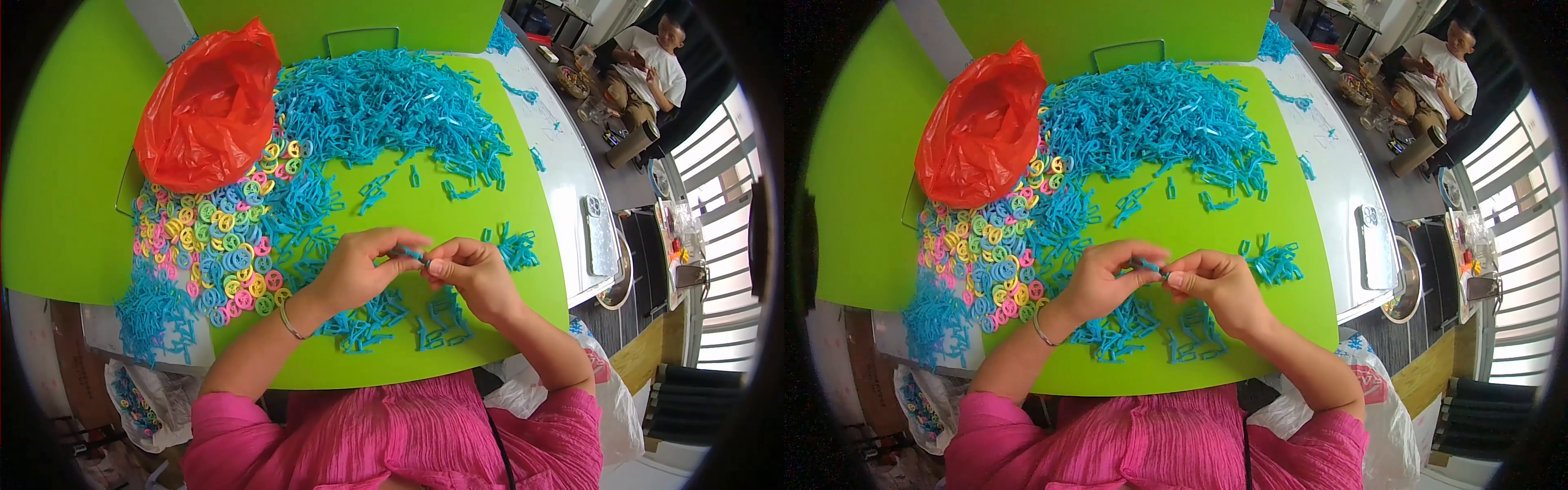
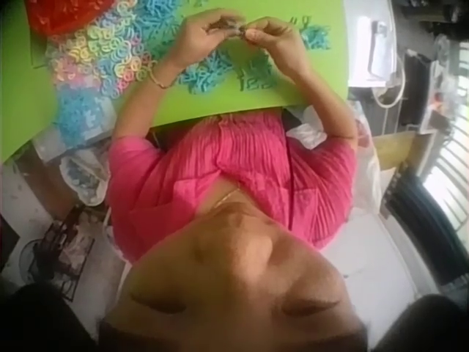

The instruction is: Connecting small blue plastic links together to form a toy chain.

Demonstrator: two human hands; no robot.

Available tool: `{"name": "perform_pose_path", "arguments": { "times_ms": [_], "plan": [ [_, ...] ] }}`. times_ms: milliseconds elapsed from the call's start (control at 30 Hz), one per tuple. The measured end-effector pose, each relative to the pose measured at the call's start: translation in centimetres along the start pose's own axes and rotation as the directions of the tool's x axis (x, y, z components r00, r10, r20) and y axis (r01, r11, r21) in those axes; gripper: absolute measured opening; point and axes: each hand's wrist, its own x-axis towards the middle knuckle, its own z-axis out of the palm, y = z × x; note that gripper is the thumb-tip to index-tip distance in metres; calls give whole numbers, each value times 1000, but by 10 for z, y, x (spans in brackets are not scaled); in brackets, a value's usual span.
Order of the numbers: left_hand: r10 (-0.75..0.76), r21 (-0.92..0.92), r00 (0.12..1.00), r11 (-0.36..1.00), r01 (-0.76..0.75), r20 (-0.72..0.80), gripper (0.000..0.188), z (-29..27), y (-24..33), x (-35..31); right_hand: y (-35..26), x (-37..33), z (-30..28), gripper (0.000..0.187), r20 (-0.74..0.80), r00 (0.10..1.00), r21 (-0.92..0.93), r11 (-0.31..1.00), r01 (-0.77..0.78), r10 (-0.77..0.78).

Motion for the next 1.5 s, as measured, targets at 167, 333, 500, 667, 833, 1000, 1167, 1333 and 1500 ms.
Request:
{"name": "perform_pose_path", "arguments": {
  "times_ms": [167, 333, 500, 667, 833, 1000, 1167, 1333, 1500],
  "plan": [
    [-219, -569, 973, 810, 143, -67, 45, 6, -3, 3, -13, -1, 7, 24, -9, 996, -30, 995, 94, -94],
    [-248, -456, 969, 861, 225, 9, 32, 10, -14, 0, 1, 0, 3, 42, 53, 912, -578, 732, 360, -406],
    [-170, 21, 966, 984, 177, -197, 20, 19, 7, -4, -5, 2, 9, 44, 126, 816, -841, 376, 390, -564],
    [-20, 208, 953, 974, 87, -303, 19, 28, 7, -7, 15, 1, 15, 44, 52, 840, -810, 470, 352, -541],
    [-55, 160, 963, 982, 100, -264, 21, 29, 8, -8, 8, 2, 14, 41, 32, 877, -776, 541, 324, -480],
    [17, 219, 968, 975, 39, -249, 33, 22, 12, -5, 4, 0, 5, 35, -21, 853, -699, 617, 361, -522],
    [41, 259, 945, 965, 47, -324, 39, 5, 11, 2, -17, -20, -21, 23, -195, 891, -629, 749, 207, -410],
    [43, 267, 917, 961, 71, -396, 31, -4, 9, 5, -18, -43, -50, 25, -216, 850, -787, 601, 139, -480],
    [-22, 527, 976, 839, 135, -215, 22, -21, 5, 5, -20, -59, -74, 40, -43, 707, -997, 78, 18, -706]
  ]
}}
